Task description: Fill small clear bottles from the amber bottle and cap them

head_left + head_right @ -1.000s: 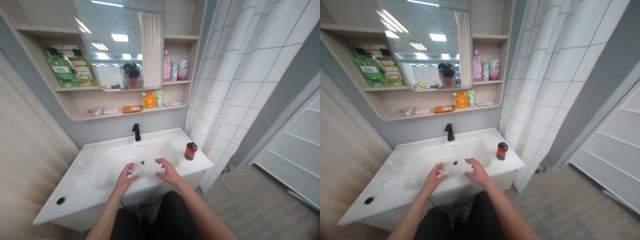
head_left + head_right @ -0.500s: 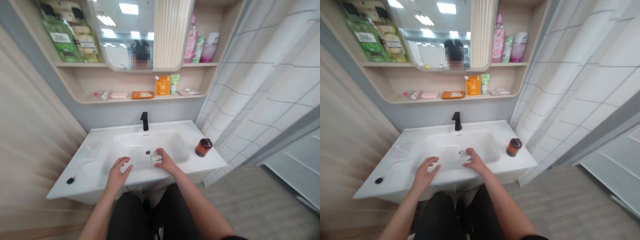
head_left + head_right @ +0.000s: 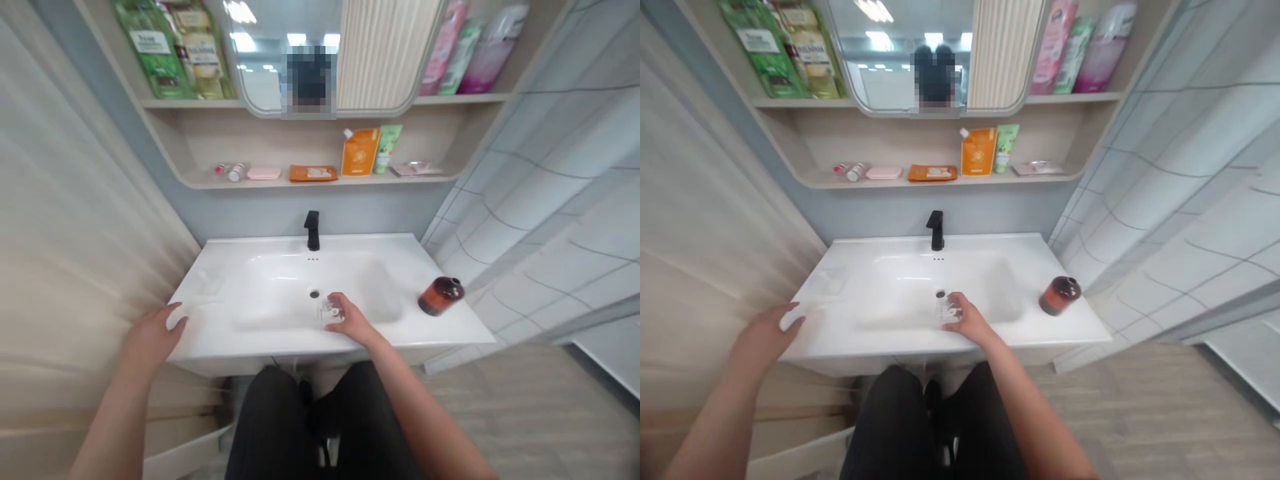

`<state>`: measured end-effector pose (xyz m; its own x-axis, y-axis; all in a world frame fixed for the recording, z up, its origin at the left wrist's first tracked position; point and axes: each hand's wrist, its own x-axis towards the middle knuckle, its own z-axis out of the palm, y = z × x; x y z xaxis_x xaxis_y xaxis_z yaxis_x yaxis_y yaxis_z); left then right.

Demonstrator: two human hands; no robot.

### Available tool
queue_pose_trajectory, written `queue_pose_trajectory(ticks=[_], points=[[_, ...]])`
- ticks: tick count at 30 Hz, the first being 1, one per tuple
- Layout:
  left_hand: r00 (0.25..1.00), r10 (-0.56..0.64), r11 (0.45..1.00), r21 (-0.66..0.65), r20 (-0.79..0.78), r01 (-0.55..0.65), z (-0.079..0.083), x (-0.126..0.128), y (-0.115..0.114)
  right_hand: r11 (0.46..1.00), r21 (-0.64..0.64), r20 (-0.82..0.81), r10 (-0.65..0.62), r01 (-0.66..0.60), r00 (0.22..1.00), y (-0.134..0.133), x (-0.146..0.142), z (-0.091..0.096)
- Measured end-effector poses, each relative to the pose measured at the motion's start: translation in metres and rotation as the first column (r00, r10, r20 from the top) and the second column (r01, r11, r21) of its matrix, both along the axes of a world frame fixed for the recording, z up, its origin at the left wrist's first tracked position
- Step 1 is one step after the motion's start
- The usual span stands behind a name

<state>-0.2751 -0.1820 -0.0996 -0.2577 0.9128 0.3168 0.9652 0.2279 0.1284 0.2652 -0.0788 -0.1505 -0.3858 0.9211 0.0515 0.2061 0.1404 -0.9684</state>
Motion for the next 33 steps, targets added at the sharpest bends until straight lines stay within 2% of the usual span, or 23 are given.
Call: queue_pose_trajectory(ticks=[3, 5, 8, 10, 13, 15, 17, 18, 20, 23, 27, 30, 33], points=[[1.000, -0.012, 0.985, -0.170, -0.004, 0.011, -0.008, -0.009, 0.033, 0.999, 0.034, -0.004, -0.007, 0.008, 1.000, -0.001, -0.001, -0.001], [0.998, -0.034, 0.971, -0.235, 0.043, 0.044, -0.016, -0.011, 0.047, 0.999, 0.050, -0.007, -0.006, 0.006, 1.000, -0.001, -0.001, -0.003], [0.990, -0.081, 0.972, -0.212, 0.117, 0.104, -0.024, -0.006, 0.053, 0.999, 0.042, -0.022, 0.004, -0.003, 1.000, 0.000, -0.001, -0.005], [0.982, -0.104, 0.983, -0.132, 0.156, 0.125, -0.021, 0.011, 0.050, 1.000, 0.024, -0.040, 0.009, -0.008, 0.999, 0.002, -0.001, -0.007], [0.930, -0.203, 0.979, 0.052, 0.305, 0.196, -0.007, 0.068, 0.046, 1.000, 0.015, -0.062, 0.008, -0.007, 0.998, 0.005, -0.001, -0.011], [0.790, -0.380, 0.924, 0.154, 0.482, 0.350, 0.002, 0.121, 0.046, 1.000, 0.029, -0.066, -0.007, 0.009, 0.998, 0.005, -0.002, -0.012], [0.643, -0.448, 0.884, 0.201, 0.621, 0.422, 0.009, 0.174, 0.050, 0.998, 0.056, -0.054, -0.039, 0.042, 0.998, 0.005, -0.003, -0.014], [0.593, -0.461, 0.872, 0.212, 0.660, 0.442, 0.011, 0.198, 0.054, 0.995, 0.074, -0.044, -0.061, 0.064, 0.997, 0.005, -0.004, -0.014], [0.552, -0.496, 0.844, 0.225, 0.670, 0.486, 0.014, 0.234, 0.063, 0.989, 0.107, -0.016, -0.103, 0.104, 0.995, 0.004, -0.005, -0.015], [0.555, -0.559, 0.799, 0.223, 0.616, 0.558, 0.021, 0.262, 0.075, 0.979, 0.149, 0.012, -0.146, 0.143, 0.989, 0.004, -0.005, -0.017], [0.598, -0.610, 0.758, 0.163, 0.520, 0.632, 0.035, 0.274, 0.080, 0.976, 0.185, 0.002, -0.118, 0.116, 0.993, 0.005, -0.004, -0.019], [0.619, -0.622, 0.755, 0.156, 0.479, 0.637, 0.045, 0.274, 0.077, 0.980, 0.182, -0.014, -0.078, 0.079, 0.997, 0.007, -0.003, -0.022], [0.642, -0.605, 0.778, 0.179, 0.472, 0.602, 0.049, 0.272, 0.074, 0.983, 0.173, -0.018, -0.056, 0.058, 0.998, 0.008, -0.003, -0.023]])
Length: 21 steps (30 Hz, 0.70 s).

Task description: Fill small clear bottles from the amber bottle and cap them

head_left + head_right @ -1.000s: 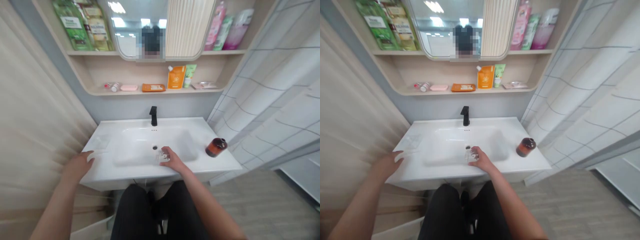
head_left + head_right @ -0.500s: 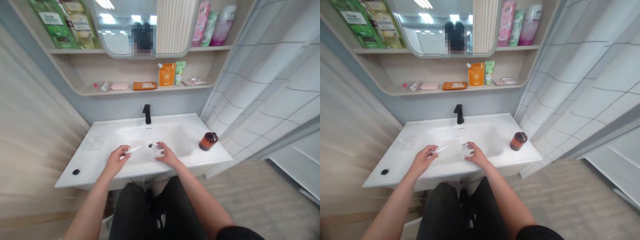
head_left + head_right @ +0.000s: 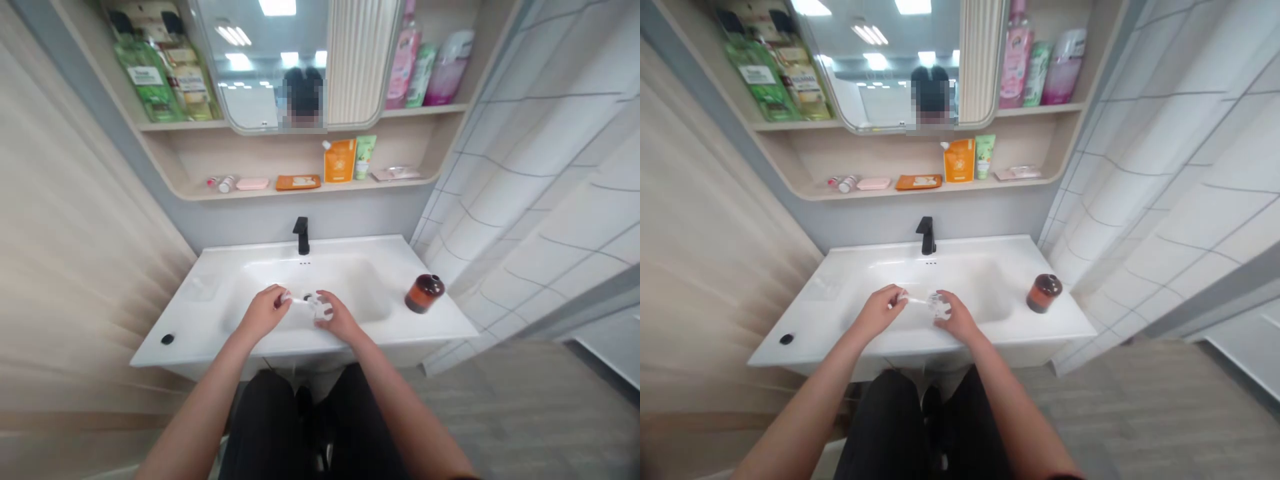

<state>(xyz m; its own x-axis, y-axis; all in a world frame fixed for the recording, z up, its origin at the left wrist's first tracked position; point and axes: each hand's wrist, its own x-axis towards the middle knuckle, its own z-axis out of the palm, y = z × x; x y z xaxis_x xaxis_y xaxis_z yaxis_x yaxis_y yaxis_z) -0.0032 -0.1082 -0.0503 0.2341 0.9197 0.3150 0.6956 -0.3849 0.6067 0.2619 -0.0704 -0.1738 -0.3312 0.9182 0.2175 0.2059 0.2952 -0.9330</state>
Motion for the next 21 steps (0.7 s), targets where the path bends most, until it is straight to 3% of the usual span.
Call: queue_pose_trajectory(ticks=[4, 11, 17, 21], points=[[1.000, 0.018, 1.000, -0.009, -0.006, -0.018, -0.002, 0.002, -0.002, 1.000, 0.017, 0.014, 0.021, -0.021, 1.000, -0.001, 0.000, -0.001], [0.994, -0.099, 0.994, -0.052, 0.046, 0.101, -0.019, 0.034, 0.003, 0.998, 0.037, -0.017, 0.044, -0.044, 0.999, 0.000, 0.000, -0.004], [0.943, 0.069, 0.997, -0.050, 0.326, -0.056, -0.076, 0.054, 0.013, 1.000, -0.019, -0.028, 0.001, -0.002, 1.000, 0.004, -0.005, -0.011], [0.857, 0.055, 0.997, -0.082, 0.513, -0.014, -0.109, 0.054, 0.023, 0.999, -0.026, 0.059, -0.024, 0.026, 0.998, 0.012, -0.012, -0.009]])
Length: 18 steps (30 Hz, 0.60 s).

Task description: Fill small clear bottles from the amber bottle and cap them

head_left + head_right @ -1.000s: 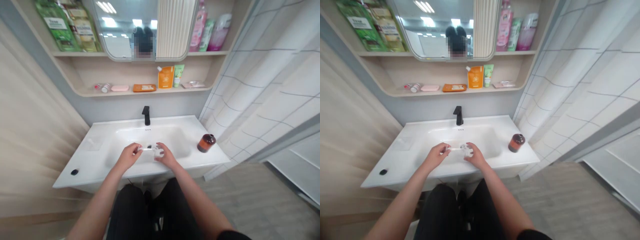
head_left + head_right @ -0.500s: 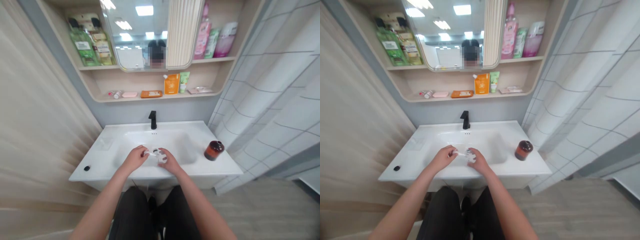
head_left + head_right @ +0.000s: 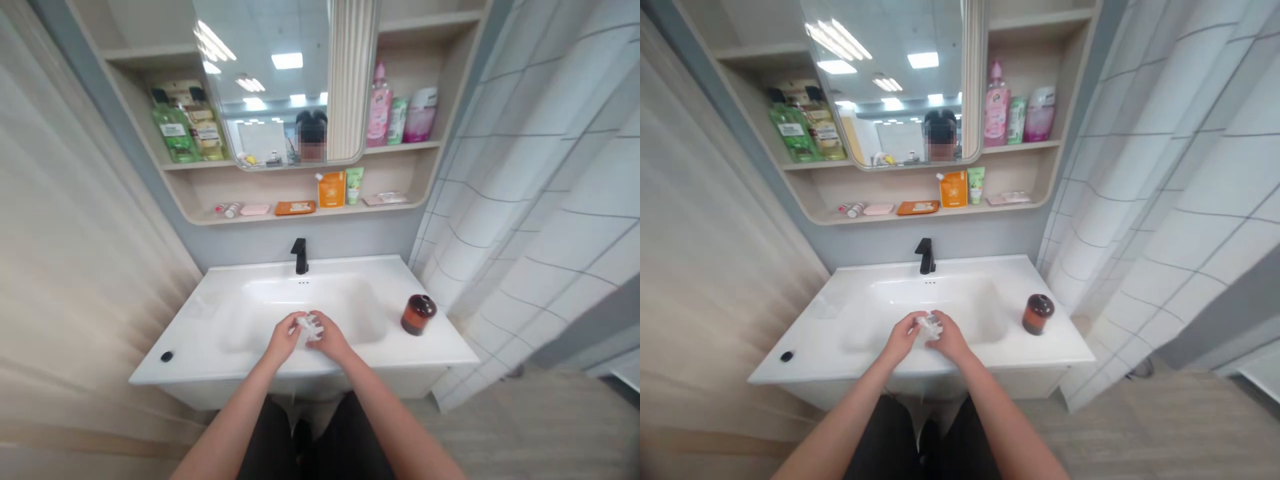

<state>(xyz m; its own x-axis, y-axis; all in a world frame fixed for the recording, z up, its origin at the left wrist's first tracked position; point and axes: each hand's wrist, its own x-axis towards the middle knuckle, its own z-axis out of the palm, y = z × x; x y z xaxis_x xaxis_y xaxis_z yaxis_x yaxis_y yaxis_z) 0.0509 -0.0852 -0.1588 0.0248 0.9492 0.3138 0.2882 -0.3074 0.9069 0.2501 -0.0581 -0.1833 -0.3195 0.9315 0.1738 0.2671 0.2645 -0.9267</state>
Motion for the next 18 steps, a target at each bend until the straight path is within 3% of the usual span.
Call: queue_pose_trajectory(ticks=[7, 11, 13, 18], points=[[0.991, 0.095, 0.988, -0.131, 0.093, -0.083, -0.015, -0.008, 0.023, 0.993, 0.103, 0.193, 0.033, -0.054, 0.981, 0.018, -0.016, 0.009], [0.969, -0.015, 0.988, -0.144, 0.247, 0.052, -0.021, -0.012, 0.026, 0.995, 0.073, 0.118, 0.057, -0.066, 0.991, 0.023, -0.017, 0.000], [0.973, -0.043, 0.985, -0.151, 0.226, 0.079, -0.026, -0.012, 0.026, 0.996, 0.022, 0.073, 0.081, -0.083, 0.994, 0.026, -0.014, -0.005], [0.993, 0.026, 0.987, -0.159, 0.119, -0.007, -0.037, -0.012, 0.032, 0.991, -0.088, 0.050, 0.103, -0.099, 0.993, 0.032, -0.011, -0.007]])
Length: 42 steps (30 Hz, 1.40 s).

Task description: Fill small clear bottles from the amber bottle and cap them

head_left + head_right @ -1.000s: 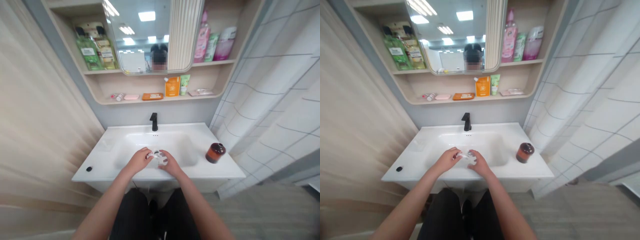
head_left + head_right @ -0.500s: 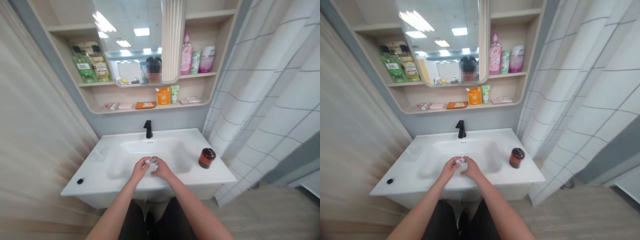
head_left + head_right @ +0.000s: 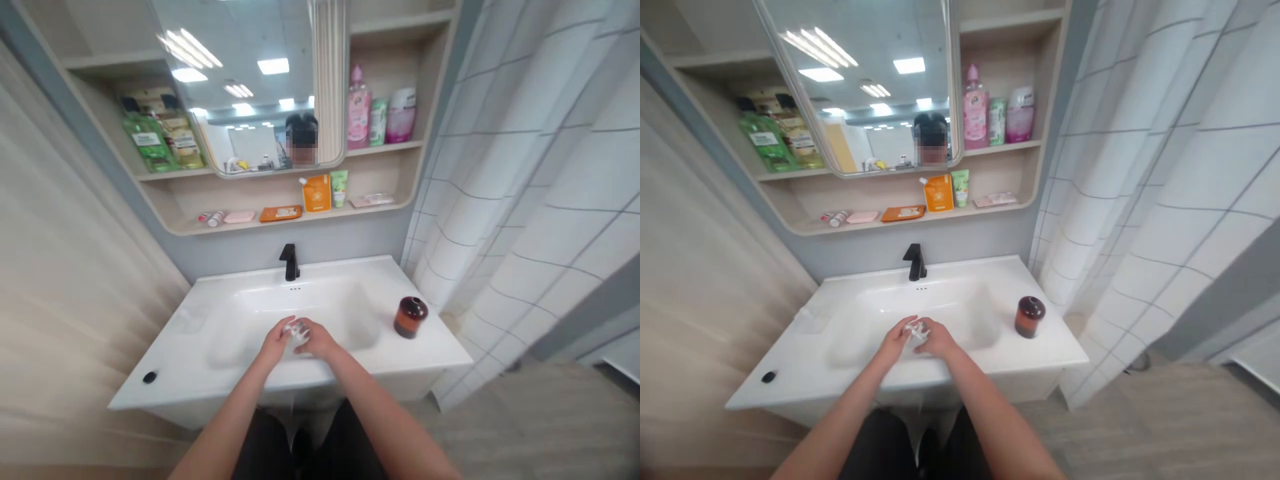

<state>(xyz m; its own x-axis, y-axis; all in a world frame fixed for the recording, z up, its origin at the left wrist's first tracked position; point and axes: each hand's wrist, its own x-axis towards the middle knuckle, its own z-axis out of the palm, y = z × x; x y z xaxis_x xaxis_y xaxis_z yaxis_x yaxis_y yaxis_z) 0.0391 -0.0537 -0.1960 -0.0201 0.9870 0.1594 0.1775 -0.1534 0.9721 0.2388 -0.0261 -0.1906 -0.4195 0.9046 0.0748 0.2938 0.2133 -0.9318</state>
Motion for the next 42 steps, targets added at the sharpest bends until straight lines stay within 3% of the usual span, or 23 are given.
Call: queue_pose_trajectory(ticks=[13, 22, 42], points=[[1.000, -0.010, 0.999, 0.032, 0.006, 0.009, 0.011, 0.002, 0.001, 0.992, 0.125, 0.071, -0.004, -0.005, 0.997, -0.005, 0.000, 0.005], [0.993, 0.006, 1.000, 0.018, 0.116, -0.008, 0.015, 0.007, 0.003, 0.988, 0.151, 0.119, -0.057, 0.039, 0.991, -0.009, -0.002, 0.013], [0.996, -0.009, 0.999, 0.045, 0.087, 0.005, 0.019, 0.005, 0.000, 0.992, 0.124, -0.030, -0.002, 0.006, 1.000, -0.005, 0.000, 0.010]])
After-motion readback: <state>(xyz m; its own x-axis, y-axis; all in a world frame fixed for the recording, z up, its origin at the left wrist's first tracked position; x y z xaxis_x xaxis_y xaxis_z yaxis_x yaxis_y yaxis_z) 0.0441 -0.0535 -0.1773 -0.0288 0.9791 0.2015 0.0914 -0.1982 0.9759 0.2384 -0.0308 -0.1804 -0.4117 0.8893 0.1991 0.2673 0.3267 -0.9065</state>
